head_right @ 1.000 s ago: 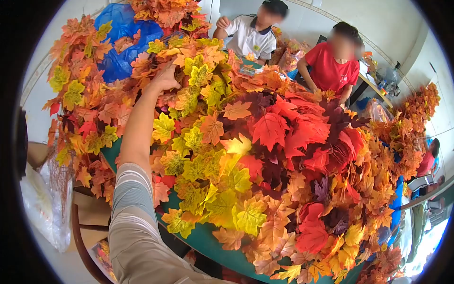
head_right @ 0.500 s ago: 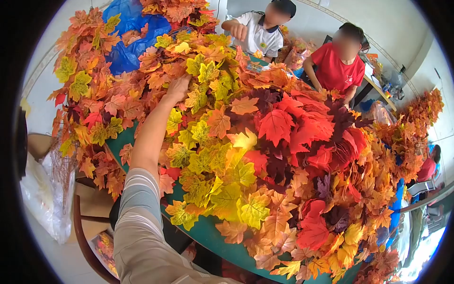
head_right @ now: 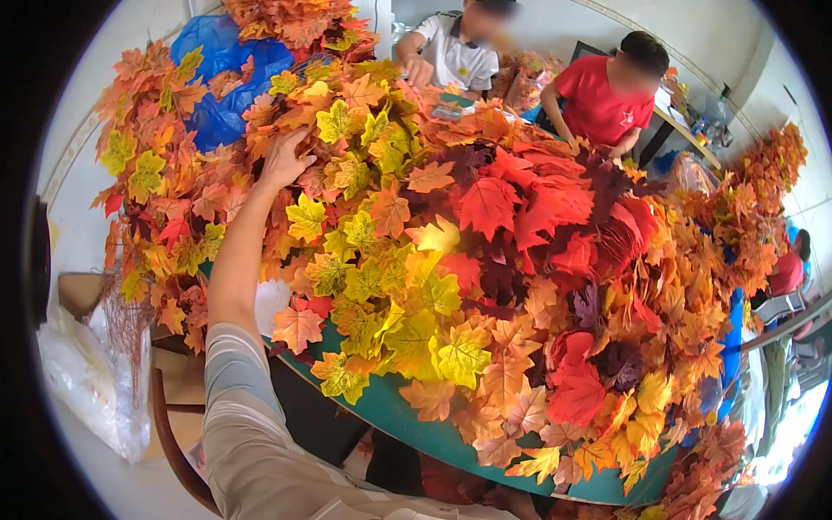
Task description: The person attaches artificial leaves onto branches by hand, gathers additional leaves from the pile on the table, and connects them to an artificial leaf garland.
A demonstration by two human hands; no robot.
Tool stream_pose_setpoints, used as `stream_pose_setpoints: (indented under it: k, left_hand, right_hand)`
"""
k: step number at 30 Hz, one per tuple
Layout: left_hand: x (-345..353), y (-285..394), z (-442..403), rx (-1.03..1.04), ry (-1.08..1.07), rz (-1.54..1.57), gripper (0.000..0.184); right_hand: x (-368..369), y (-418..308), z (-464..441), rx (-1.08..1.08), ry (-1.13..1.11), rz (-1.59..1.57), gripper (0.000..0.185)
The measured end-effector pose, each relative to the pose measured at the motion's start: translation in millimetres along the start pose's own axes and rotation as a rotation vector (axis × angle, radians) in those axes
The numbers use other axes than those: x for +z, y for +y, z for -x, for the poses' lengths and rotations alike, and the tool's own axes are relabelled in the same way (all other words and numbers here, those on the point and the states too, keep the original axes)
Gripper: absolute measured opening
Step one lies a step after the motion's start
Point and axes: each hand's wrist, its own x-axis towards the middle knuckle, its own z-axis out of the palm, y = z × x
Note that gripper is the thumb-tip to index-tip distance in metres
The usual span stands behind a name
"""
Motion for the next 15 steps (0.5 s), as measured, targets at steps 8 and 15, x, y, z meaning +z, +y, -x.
stream_pose_setpoints:
  k: [8,15]
  left_hand:
    - [-25,36,46,0.004,-0.190,-0.268,0.094]
    - [-12,13,48,-0.220,-0.238,-0.163,0.072]
  right_hand:
    - [-2,15,4,-0.027,-0.049,-0.066,0.024]
    - [-9,24,7,-0.038,-0.103,-0.127,0.024]
